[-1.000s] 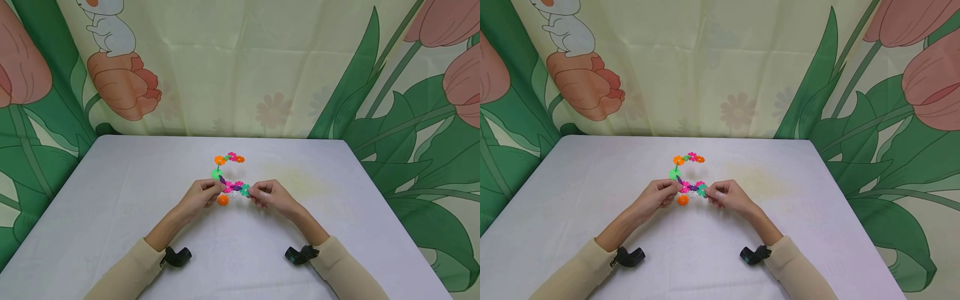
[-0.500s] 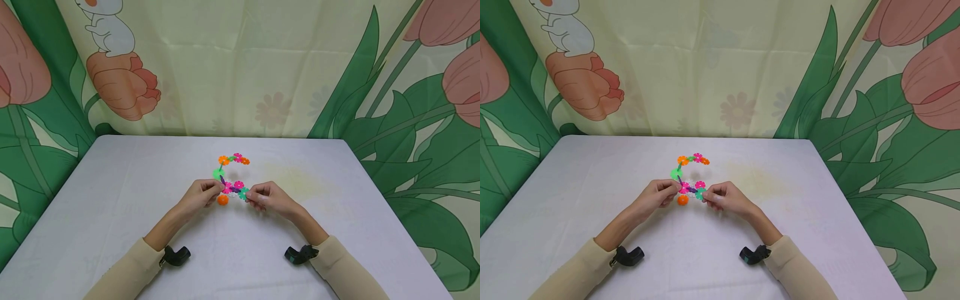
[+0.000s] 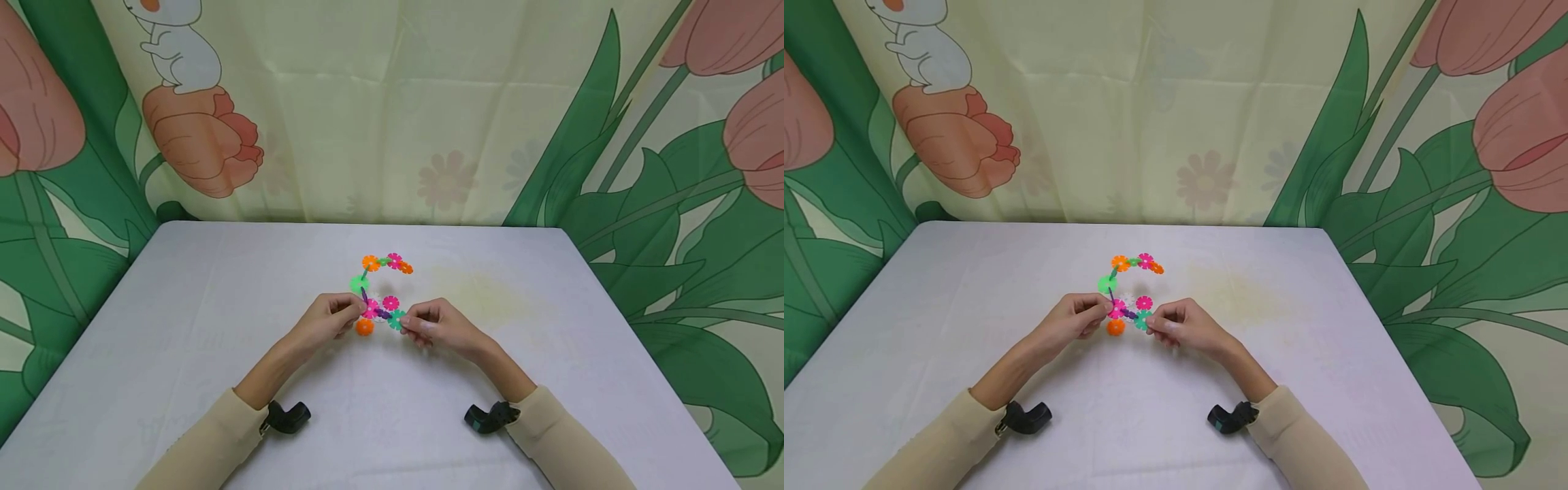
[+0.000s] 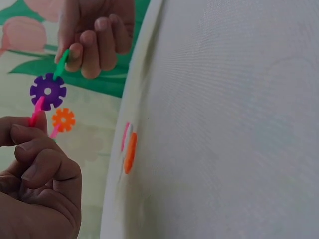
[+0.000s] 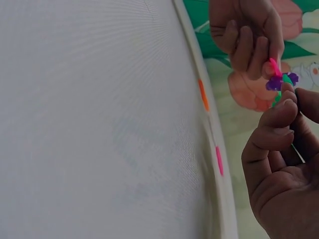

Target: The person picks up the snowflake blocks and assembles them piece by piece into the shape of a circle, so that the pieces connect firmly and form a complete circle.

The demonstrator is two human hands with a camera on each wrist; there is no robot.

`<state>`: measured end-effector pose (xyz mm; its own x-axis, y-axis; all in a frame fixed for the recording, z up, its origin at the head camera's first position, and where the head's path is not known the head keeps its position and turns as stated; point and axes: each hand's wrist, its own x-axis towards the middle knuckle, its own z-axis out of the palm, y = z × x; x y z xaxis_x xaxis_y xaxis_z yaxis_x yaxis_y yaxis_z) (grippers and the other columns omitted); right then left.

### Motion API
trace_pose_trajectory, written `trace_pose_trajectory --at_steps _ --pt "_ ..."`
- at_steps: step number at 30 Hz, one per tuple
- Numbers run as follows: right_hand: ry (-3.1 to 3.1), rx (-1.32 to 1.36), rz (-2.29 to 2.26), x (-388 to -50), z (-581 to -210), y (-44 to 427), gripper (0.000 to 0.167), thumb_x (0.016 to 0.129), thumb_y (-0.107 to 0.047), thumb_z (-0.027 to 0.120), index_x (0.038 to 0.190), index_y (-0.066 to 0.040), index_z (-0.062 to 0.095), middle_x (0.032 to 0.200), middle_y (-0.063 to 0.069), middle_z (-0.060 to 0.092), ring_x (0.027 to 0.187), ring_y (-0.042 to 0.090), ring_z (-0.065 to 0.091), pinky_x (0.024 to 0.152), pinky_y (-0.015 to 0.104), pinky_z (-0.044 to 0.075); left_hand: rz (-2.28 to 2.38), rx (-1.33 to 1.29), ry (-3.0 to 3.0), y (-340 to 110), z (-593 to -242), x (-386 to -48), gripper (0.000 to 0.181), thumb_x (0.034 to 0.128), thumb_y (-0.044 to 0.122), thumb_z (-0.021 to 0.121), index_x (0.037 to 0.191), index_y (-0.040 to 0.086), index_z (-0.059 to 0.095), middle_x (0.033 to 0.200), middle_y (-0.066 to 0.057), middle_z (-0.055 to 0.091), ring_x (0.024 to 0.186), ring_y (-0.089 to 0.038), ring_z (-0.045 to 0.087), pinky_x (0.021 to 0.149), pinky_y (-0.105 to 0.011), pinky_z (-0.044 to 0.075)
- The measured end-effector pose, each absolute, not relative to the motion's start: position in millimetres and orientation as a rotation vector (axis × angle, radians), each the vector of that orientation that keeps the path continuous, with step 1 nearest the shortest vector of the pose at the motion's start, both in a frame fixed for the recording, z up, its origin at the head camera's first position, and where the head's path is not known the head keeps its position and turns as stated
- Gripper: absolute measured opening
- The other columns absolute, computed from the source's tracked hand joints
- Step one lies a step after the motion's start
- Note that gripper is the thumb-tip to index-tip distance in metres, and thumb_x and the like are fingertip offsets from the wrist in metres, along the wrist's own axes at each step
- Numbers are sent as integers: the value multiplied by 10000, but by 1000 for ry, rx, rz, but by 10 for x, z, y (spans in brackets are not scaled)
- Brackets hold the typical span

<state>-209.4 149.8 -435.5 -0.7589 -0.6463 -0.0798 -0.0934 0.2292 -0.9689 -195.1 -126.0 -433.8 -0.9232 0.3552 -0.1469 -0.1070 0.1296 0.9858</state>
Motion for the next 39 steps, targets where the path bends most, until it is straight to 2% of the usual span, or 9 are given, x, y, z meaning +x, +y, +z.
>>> trace_pose_trajectory --at_steps 2,9,12,27,39 --pt "2036 -683 -1555 -2091 -4363 1495 329 1074 -179 612 1011 135 684 743 23 608 638 136 548 575 248 478 1849 237 2068 -1262 -4342 -1951 210 1069 163 562 1030 -11 672 685 27 417 623 -122 339 560 -228 296" --pt "2043 -677 -1565 -2083 -4368 1490 327 1072 -177 616 1001 135 681 740 33 599 638 128 548 573 237 475 1850 254 2062 -1250 -4352 -1947 316 1079 202 587 1044 -112 601 680 32 403 605 -116 325 551 -232 279" --pt "2047 -666 -1567 -2079 -4363 1485 320 1070 -173 619 1003 133 683 739 31 600 638 124 547 574 231 472 1856 243 2067 -1242 -4362 -1947 316 1076 199 587 1051 -115 606 680 36 406 600 -115 323 545 -232 275" --pt "2114 -627 -1590 -2090 -4419 1465 309 1070 -169 626 966 115 689 727 45 599 642 141 542 580 237 476 1866 133 2121 -1190 -4413 -1933 217 1061 185 599 1051 4 718 646 42 408 578 -131 322 526 -227 279" --pt "2111 -614 -1600 -2082 -4407 1440 302 1067 -175 627 986 108 699 740 48 621 650 135 564 577 245 501 1810 128 2173 -1186 -4349 -1912 241 1067 241 625 1072 21 723 686 20 442 599 -147 349 531 -231 304"
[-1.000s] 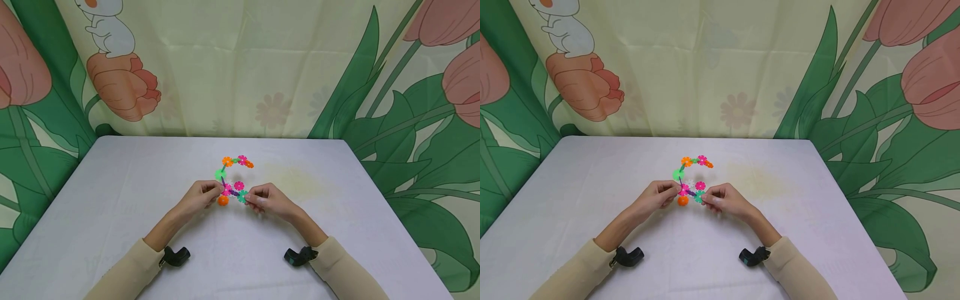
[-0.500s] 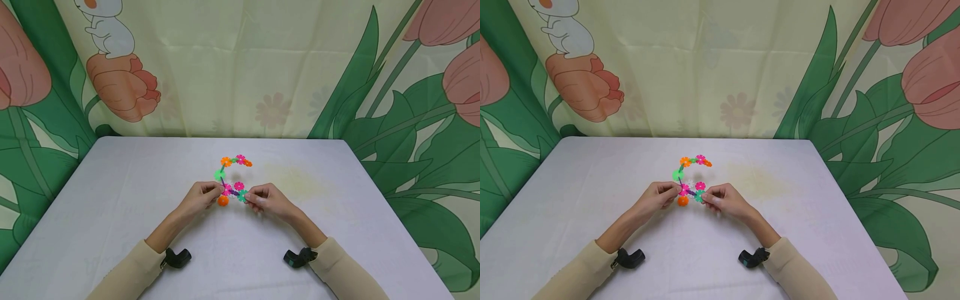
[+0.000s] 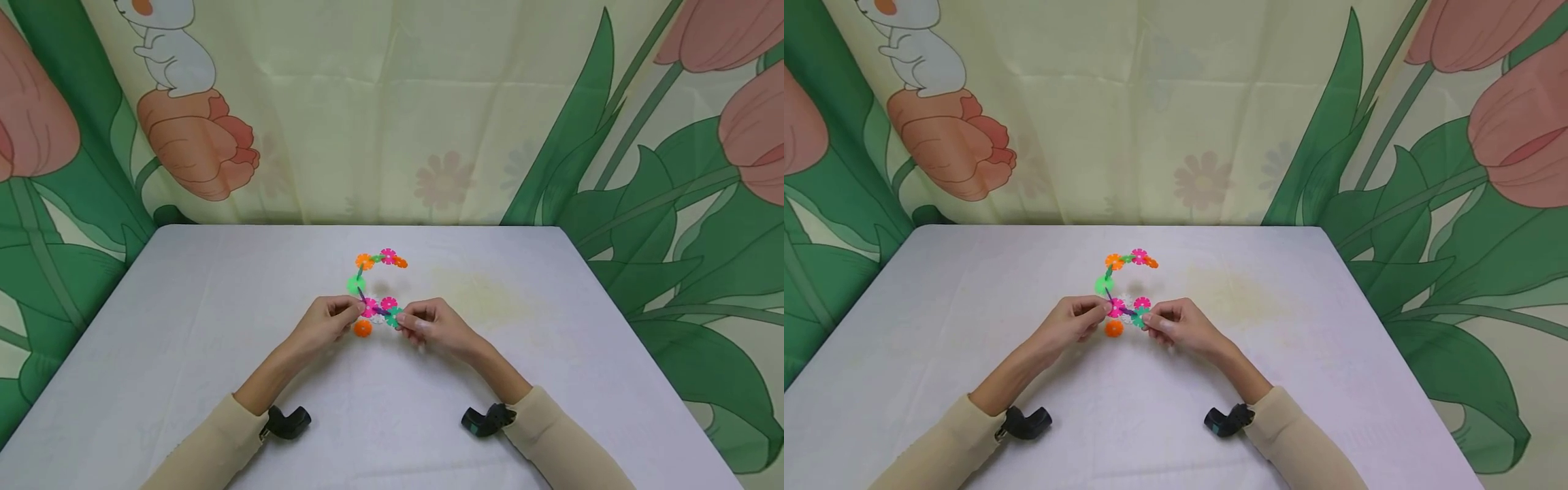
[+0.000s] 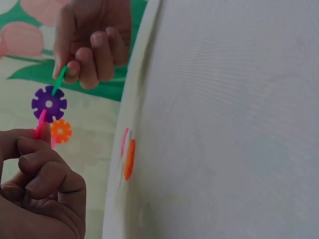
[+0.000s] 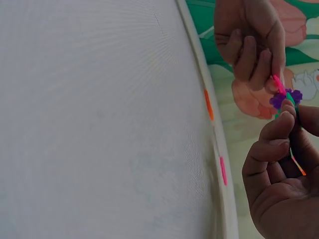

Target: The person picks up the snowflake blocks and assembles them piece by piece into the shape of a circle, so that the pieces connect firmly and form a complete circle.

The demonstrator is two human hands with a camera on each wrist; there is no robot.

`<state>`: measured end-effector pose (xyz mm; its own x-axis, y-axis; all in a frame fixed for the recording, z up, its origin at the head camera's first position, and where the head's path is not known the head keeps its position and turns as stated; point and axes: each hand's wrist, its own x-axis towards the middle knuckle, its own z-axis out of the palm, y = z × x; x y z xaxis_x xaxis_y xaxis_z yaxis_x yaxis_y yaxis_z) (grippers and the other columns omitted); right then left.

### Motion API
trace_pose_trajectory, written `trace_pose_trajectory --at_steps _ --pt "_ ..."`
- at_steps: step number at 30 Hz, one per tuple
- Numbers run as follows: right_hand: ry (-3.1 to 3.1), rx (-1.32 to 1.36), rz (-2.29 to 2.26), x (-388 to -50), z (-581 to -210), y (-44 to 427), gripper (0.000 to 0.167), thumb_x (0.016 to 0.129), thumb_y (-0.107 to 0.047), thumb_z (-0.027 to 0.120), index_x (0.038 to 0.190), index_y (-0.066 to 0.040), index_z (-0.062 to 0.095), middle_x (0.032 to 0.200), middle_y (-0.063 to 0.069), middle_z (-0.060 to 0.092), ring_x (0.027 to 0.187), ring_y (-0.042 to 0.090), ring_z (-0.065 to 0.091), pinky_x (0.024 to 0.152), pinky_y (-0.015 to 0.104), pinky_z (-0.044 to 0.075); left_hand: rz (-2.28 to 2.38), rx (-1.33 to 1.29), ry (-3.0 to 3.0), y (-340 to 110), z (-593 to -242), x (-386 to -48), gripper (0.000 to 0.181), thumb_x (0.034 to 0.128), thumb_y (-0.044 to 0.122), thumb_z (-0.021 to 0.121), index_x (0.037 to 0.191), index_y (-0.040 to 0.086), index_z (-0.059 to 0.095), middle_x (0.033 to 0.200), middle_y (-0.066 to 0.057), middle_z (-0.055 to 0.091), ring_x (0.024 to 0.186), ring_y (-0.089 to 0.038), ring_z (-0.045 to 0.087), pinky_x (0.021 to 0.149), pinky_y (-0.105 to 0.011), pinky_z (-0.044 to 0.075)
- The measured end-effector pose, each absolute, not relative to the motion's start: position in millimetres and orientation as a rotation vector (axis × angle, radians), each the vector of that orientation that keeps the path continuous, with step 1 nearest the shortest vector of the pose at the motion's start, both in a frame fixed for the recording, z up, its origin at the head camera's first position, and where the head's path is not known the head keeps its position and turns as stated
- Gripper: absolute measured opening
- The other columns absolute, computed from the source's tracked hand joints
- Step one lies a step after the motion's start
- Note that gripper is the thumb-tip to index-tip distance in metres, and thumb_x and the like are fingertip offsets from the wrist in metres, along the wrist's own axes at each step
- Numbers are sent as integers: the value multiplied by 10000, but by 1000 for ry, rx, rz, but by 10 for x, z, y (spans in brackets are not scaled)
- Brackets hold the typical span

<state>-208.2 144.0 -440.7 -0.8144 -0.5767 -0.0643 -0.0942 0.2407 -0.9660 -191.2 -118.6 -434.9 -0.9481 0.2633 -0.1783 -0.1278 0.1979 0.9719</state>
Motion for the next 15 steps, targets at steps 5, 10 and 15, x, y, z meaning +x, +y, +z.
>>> trace_pose_trajectory --at_steps 5,10,15 --pt "2055 -687 -1576 -2068 -4441 1405 294 1061 -156 623 956 113 677 723 54 614 629 177 549 563 251 497 1833 123 2139 -1204 -4350 -1938 264 1072 241 618 1107 -8 696 699 33 429 586 -122 323 523 -232 281" --pt "2062 -697 -1612 -2038 -4443 1380 275 1061 -155 630 980 101 691 711 90 604 616 184 548 549 260 499 1829 106 2115 -1210 -4387 -1956 309 1074 280 627 1121 -18 695 705 35 437 599 -115 340 541 -230 297" --pt "2106 -705 -1663 -2012 -4445 1320 283 1069 -172 627 973 84 699 710 189 582 598 177 532 530 274 497 1753 131 2077 -1183 -4402 -1932 426 1031 395 689 1104 -24 705 700 26 507 638 -119 409 582 -225 349"
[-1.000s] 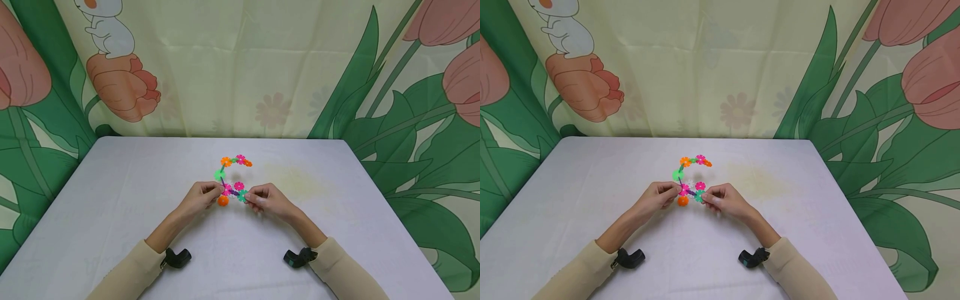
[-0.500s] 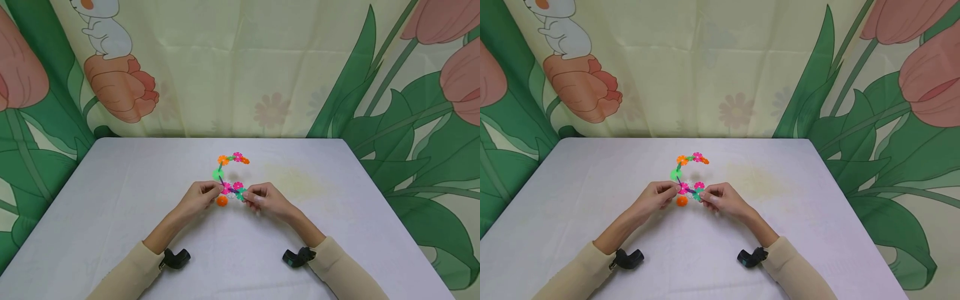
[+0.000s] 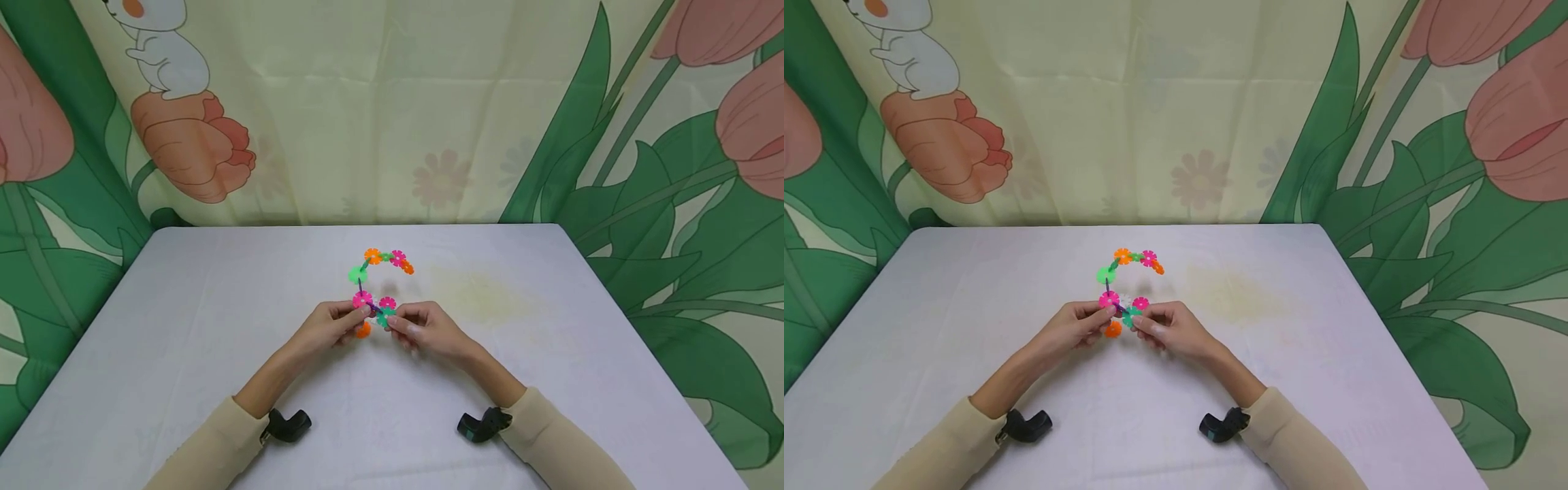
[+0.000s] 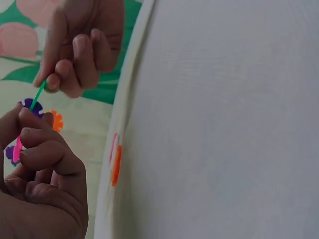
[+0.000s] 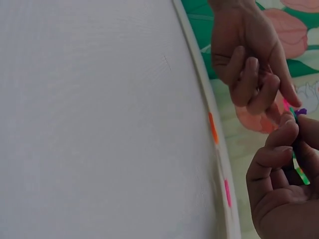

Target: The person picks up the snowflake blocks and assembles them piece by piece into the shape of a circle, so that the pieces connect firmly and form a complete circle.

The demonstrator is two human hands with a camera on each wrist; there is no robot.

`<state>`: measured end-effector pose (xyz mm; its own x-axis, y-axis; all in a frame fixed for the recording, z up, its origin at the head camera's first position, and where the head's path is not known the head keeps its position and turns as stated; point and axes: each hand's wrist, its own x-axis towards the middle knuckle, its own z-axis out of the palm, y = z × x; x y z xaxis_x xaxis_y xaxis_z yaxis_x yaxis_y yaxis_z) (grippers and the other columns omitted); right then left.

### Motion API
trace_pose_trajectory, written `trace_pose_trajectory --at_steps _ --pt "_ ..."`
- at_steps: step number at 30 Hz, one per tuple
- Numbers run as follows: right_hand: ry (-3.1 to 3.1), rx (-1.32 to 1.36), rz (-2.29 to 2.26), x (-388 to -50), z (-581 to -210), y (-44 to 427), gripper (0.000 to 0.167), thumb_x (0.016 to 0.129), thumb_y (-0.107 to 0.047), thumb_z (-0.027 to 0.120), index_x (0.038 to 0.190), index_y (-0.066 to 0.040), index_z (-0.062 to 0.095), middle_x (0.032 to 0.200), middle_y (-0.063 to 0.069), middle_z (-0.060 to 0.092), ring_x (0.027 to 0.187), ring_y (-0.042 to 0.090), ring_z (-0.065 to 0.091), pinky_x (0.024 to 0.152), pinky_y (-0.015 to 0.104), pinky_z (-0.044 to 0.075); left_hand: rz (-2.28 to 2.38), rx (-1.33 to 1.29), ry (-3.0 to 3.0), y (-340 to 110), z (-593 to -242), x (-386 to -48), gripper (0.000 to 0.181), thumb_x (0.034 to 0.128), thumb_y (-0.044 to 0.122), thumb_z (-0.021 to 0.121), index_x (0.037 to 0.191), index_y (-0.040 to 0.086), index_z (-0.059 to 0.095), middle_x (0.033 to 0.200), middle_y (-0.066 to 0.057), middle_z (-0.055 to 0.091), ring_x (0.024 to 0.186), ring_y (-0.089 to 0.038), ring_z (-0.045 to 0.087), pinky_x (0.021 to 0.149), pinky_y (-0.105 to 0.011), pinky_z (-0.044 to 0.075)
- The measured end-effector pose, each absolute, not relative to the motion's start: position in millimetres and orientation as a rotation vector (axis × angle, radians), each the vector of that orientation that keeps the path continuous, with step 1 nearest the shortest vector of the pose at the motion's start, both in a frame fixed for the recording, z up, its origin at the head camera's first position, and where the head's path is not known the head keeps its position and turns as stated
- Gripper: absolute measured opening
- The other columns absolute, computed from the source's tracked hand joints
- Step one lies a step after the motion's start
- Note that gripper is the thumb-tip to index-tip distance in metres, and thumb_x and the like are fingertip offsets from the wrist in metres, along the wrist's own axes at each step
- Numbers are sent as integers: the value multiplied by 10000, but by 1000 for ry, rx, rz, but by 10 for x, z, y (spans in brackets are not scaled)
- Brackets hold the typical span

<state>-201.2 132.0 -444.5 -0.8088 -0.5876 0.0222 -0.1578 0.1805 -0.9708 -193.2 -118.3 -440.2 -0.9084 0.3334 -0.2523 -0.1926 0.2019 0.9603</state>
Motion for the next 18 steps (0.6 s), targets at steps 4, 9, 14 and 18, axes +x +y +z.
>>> trace_pose_trajectory --at_steps 4,9,14,18 --pt "2137 -680 -1692 -1975 -4459 1246 297 1070 -179 627 933 77 685 687 143 567 584 143 507 534 250 472 1726 185 2075 -1140 -4401 -1909 428 994 385 740 1076 -34 730 721 31 563 640 -116 431 579 -218 368" --pt "2163 -614 -1700 -1924 -4481 1162 301 1067 -184 634 933 83 678 695 46 575 569 124 500 530 228 457 1759 199 2099 -1134 -4413 -1900 353 991 330 751 1067 -14 768 721 29 575 646 -107 431 587 -217 369" --pt "2174 -574 -1666 -1919 -4486 1144 286 1066 -212 641 985 56 699 724 48 584 576 144 512 530 236 466 1768 231 2104 -1188 -4434 -1923 313 1004 298 737 1081 -4 768 707 23 534 641 -116 408 585 -224 352" --pt "2185 -592 -1629 -1972 -4506 1164 230 1049 -200 664 1080 18 731 732 110 590 579 160 519 544 239 462 1791 226 2115 -1266 -4430 -1960 353 1012 293 727 1108 -47 729 701 21 490 652 -122 400 578 -233 337"
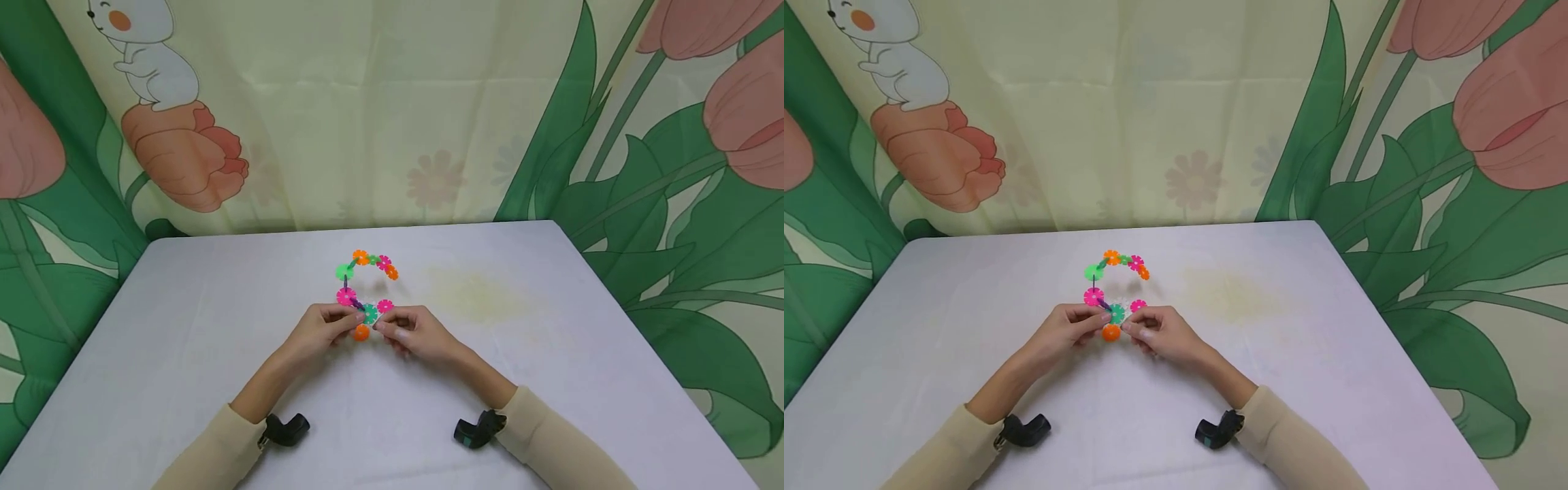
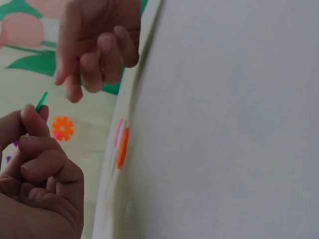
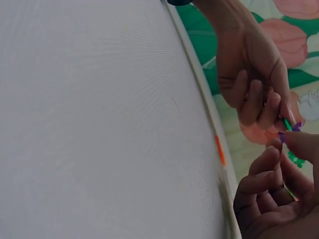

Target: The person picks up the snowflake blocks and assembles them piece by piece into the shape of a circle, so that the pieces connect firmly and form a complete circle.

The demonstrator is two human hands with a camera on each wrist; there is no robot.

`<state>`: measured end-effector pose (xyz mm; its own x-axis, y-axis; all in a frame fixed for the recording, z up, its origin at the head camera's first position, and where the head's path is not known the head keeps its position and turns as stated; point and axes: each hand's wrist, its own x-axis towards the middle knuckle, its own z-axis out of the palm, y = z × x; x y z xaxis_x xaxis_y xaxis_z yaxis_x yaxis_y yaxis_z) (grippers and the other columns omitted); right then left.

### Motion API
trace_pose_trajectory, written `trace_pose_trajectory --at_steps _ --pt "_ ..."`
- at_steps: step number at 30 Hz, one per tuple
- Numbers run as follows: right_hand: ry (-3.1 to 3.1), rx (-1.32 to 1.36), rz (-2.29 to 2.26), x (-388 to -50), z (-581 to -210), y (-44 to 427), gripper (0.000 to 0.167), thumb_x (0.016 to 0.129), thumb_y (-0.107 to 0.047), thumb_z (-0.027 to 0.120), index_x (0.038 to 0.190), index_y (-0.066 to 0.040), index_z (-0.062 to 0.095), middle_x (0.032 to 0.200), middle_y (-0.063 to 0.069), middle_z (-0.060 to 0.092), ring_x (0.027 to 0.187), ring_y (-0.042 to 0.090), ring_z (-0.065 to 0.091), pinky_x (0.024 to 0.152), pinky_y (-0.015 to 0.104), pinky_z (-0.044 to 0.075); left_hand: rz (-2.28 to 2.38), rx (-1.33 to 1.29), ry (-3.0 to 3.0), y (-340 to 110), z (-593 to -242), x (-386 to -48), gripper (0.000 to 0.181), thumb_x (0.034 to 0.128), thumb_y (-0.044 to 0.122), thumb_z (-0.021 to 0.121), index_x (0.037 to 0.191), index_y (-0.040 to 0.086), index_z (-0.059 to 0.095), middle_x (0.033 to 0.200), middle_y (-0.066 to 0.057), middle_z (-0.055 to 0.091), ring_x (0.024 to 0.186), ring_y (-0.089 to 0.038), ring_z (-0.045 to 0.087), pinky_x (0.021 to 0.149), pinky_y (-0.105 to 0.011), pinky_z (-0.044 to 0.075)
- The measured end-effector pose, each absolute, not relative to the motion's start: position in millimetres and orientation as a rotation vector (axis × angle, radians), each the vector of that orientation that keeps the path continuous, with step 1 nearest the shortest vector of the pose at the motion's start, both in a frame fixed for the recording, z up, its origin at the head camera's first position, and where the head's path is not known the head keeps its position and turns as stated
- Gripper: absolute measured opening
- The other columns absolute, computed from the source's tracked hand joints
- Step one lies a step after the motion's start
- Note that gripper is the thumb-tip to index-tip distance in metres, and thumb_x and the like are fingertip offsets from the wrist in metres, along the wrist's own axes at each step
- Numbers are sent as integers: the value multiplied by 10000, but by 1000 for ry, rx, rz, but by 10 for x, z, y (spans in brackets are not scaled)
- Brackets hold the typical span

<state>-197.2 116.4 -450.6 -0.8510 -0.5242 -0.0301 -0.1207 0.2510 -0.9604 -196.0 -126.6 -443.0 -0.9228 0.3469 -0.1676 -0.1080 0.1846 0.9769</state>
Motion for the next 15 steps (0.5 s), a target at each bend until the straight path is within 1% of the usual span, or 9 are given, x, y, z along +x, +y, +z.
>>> trace_pose_trajectory --at_steps 4,7,11,15 --pt "2297 -611 -1524 -2033 -4577 1136 209 1016 -208 706 1180 -86 752 684 97 614 532 140 541 579 240 463 1820 185 2126 -1311 -4412 -1988 365 1025 278 709 1110 -77 688 706 37 513 650 -115 415 573 -230 345" --pt "2432 -667 -1382 -2060 -4595 1069 235 997 -215 725 1221 -155 757 624 18 604 495 104 541 607 239 467 1837 170 2116 -1321 -4400 -1998 358 1030 273 700 1101 -76 677 720 49 549 643 -108 420 571 -225 348" --pt "2600 -796 -1129 -2103 -4587 966 295 992 -227 725 1281 -174 756 574 -71 502 506 29 448 599 214 398 1852 161 2099 -1333 -4391 -2003 331 1031 262 701 1105 -61 689 722 52 562 644 -100 419 574 -224 343" --pt "2688 -871 -906 -2140 -4575 897 352 1001 -243 711 1346 -177 735 552 -103 390 500 30 340 565 212 300 1848 132 2098 -1340 -4382 -2006 297 1028 253 707 1116 -30 716 743 30 593 652 -102 439 577 -233 353"
